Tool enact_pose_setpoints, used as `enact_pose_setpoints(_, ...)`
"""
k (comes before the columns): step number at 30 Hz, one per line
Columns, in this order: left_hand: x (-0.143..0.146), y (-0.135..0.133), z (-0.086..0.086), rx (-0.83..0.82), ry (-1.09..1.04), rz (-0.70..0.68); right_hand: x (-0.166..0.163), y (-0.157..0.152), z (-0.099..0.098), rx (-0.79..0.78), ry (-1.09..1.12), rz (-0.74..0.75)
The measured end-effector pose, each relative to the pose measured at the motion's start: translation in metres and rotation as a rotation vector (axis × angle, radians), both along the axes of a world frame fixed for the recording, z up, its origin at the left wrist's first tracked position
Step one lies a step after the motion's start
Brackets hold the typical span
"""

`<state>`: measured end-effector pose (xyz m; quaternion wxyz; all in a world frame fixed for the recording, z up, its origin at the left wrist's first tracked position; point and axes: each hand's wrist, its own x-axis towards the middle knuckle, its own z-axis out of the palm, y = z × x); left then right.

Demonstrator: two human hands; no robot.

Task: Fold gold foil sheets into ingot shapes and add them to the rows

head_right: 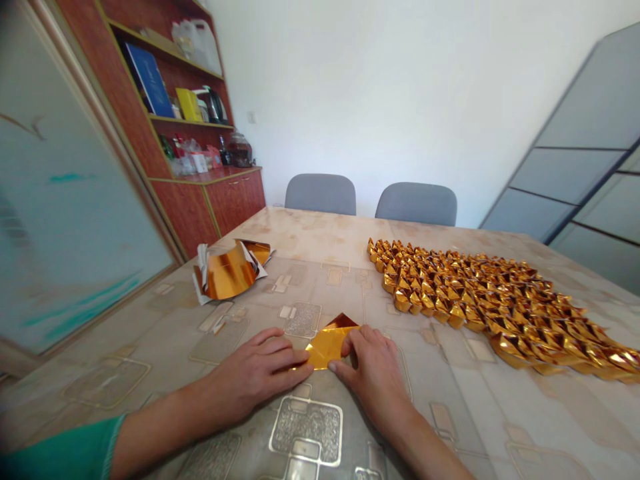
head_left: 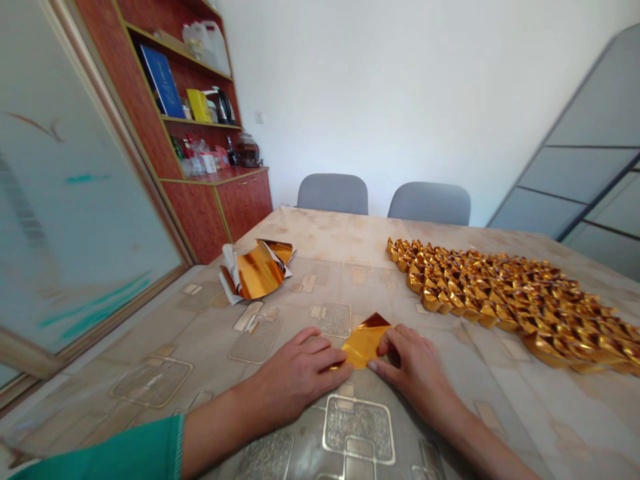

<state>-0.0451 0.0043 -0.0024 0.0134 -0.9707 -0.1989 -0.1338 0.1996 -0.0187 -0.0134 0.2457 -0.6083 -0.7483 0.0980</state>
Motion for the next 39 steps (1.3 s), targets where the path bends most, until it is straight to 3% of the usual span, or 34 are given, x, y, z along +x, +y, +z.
enact_pose_setpoints(7, -0.005, -0.002, 0.003, -0.108, -0.037, 0.031, 0.002, 0.002, 0.000, -0.030, 0.003, -0.033)
enact_pose_setpoints(11, 0.011, 0.003, 0.009, -0.167, -0.085, 0.066, 0.004, 0.007, -0.003, 0.112, -0.035, -0.101)
enact_pose_setpoints(14, 0.022, 0.009, 0.010, -0.163, -0.113, 0.054, 0.006, 0.011, -0.005, 0.143, -0.053, -0.031)
enact_pose_setpoints(22, 0.034, 0.021, -0.009, -0.106, -0.106, 0.157, 0.007, 0.011, 0.004, -0.010, -0.049, 0.047)
enact_pose_setpoints(27, 0.033, 0.025, -0.008, -0.140, -0.137, 0.154, 0.009, 0.008, 0.007, -0.040, -0.074, 0.101)
enact_pose_setpoints(34, 0.032, 0.027, -0.005, -0.162, -0.052, 0.132, 0.007, 0.003, 0.009, 0.062, -0.110, 0.139)
enact_pose_setpoints(39, 0.030, 0.027, -0.008, -0.167, -0.045, 0.135, -0.006, -0.008, 0.009, 0.245, -0.259, 0.385)
